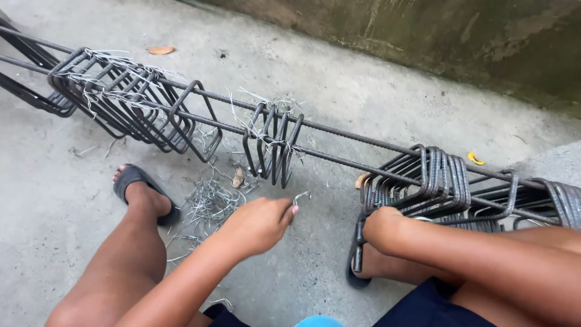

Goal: Tying steel rebar stirrups to longitudinal bars using wire and a manual twisting tool to assemble a cage

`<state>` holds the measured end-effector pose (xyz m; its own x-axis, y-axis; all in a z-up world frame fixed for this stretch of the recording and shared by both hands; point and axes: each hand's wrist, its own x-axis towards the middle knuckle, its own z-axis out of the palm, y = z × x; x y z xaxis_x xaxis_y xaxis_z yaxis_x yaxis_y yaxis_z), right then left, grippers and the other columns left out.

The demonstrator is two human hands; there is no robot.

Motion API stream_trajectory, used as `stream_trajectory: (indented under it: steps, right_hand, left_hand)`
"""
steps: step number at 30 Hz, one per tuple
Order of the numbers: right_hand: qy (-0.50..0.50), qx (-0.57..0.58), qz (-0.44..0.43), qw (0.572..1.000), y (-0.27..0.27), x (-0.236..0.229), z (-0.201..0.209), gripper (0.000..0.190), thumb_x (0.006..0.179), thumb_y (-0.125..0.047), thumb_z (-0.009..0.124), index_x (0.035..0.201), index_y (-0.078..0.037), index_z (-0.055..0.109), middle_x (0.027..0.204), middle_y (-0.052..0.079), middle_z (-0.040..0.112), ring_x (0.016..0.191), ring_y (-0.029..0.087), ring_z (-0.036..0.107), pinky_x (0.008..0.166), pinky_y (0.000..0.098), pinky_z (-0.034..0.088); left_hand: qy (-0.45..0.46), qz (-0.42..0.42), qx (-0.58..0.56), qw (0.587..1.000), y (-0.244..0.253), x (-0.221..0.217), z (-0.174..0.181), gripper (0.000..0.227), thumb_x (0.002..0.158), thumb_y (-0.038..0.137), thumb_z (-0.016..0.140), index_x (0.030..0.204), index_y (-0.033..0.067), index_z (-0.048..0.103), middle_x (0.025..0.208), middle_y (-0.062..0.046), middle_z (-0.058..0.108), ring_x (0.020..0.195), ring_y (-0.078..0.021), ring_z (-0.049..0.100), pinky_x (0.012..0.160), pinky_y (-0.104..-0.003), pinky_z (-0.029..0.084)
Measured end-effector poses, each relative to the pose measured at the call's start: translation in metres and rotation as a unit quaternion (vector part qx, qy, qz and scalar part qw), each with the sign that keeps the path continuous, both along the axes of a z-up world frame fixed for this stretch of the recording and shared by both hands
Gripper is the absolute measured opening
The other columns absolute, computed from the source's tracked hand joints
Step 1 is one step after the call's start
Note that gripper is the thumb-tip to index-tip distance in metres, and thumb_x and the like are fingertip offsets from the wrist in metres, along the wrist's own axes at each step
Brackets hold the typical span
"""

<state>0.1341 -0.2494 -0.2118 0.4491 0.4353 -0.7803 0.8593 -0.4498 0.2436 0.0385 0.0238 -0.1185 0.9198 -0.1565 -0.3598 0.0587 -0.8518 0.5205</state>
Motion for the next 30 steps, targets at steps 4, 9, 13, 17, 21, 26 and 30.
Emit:
stream_trajectory:
  steps: [4, 9, 13, 17, 21, 26, 30]
  right_hand:
    - [0.070, 0.049, -0.126, 0.988, 0.009, 0.000, -0.012, 0.037, 0.086, -0.027, 0.070, 0.112, -0.001, 0.076, 0.110, 0.021, 0.076, 0.107, 0.041, 0.072, 0.087, 0.0602, 0.058]
    - [0.101, 0.579, -0.300, 0.751, -0.011, 0.028, -0.076, 0.040, 0.073, -0.019, 0.073, 0.107, -0.001, 0.064, 0.110, 0.022, 0.071, 0.109, 0.039, 0.070, 0.093, 0.0517, 0.055]
    - [0.085, 0.321, -0.565, 0.756, -0.004, 0.031, -0.187, 0.054, 0.098, -0.039, 0.050, 0.123, 0.006, 0.065, 0.116, 0.031, 0.071, 0.116, 0.047, 0.068, 0.091, 0.0600, 0.057]
    - [0.059, 0.356, -0.595, 0.718, -0.023, 0.006, -0.261, 0.050, 0.096, -0.044, 0.052, 0.107, -0.002, 0.075, 0.103, 0.024, 0.076, 0.107, 0.042, 0.072, 0.088, 0.0538, 0.058]
    - [0.060, 0.400, -0.632, 0.661, -0.017, -0.002, -0.232, 0.049, 0.096, -0.031, 0.051, 0.103, 0.011, 0.074, 0.104, 0.039, 0.071, 0.110, 0.055, 0.064, 0.094, 0.0630, 0.050]
    - [0.062, 0.412, -0.648, 0.638, -0.025, -0.006, -0.256, 0.051, 0.097, -0.034, 0.050, 0.100, 0.009, 0.078, 0.100, 0.039, 0.071, 0.107, 0.057, 0.063, 0.089, 0.0623, 0.050]
    - [0.066, 0.357, -0.646, 0.671, -0.023, -0.009, -0.256, 0.052, 0.099, -0.044, 0.051, 0.094, -0.001, 0.079, 0.096, 0.027, 0.076, 0.106, 0.047, 0.068, 0.087, 0.0549, 0.052]
  left_hand:
    - [-0.018, -0.018, 0.082, 0.996, -0.003, 0.040, -0.084, 0.043, 0.102, 0.037, 0.041, 0.094, 0.0079, 0.071, 0.085, -0.027, 0.074, 0.089, -0.0487, 0.074, 0.080, -0.060, 0.057]
    - [0.027, 0.154, 0.003, 0.988, -0.018, 0.088, -0.204, 0.049, 0.105, 0.043, 0.035, 0.104, 0.0104, 0.071, 0.101, -0.023, 0.075, 0.104, -0.0438, 0.072, 0.090, -0.058, 0.055]
    - [0.019, 0.289, -0.181, 0.940, -0.051, 0.078, -0.291, 0.056, 0.109, 0.033, 0.031, 0.104, -0.0067, 0.070, 0.106, -0.036, 0.070, 0.113, -0.0542, 0.063, 0.096, -0.063, 0.047]
    - [0.085, 0.309, -0.215, 0.922, -0.071, 0.070, -0.362, 0.055, 0.106, 0.039, 0.032, 0.093, -0.0002, 0.068, 0.102, -0.033, 0.070, 0.110, -0.0539, 0.063, 0.096, -0.063, 0.046]
    - [0.153, 0.318, -0.175, 0.919, -0.076, 0.066, -0.420, 0.055, 0.106, 0.044, 0.033, 0.102, 0.0057, 0.073, 0.107, -0.025, 0.074, 0.114, -0.0476, 0.066, 0.100, -0.059, 0.049]
    - [0.197, 0.331, -0.171, 0.907, -0.089, 0.059, -0.424, 0.057, 0.106, 0.048, 0.032, 0.113, 0.0073, 0.071, 0.114, -0.023, 0.074, 0.118, -0.0464, 0.065, 0.102, -0.058, 0.050]
    - [0.206, 0.350, -0.200, 0.892, -0.095, 0.052, -0.429, 0.057, 0.107, 0.047, 0.032, 0.122, 0.0082, 0.071, 0.117, -0.022, 0.073, 0.120, -0.0447, 0.064, 0.103, -0.056, 0.050]
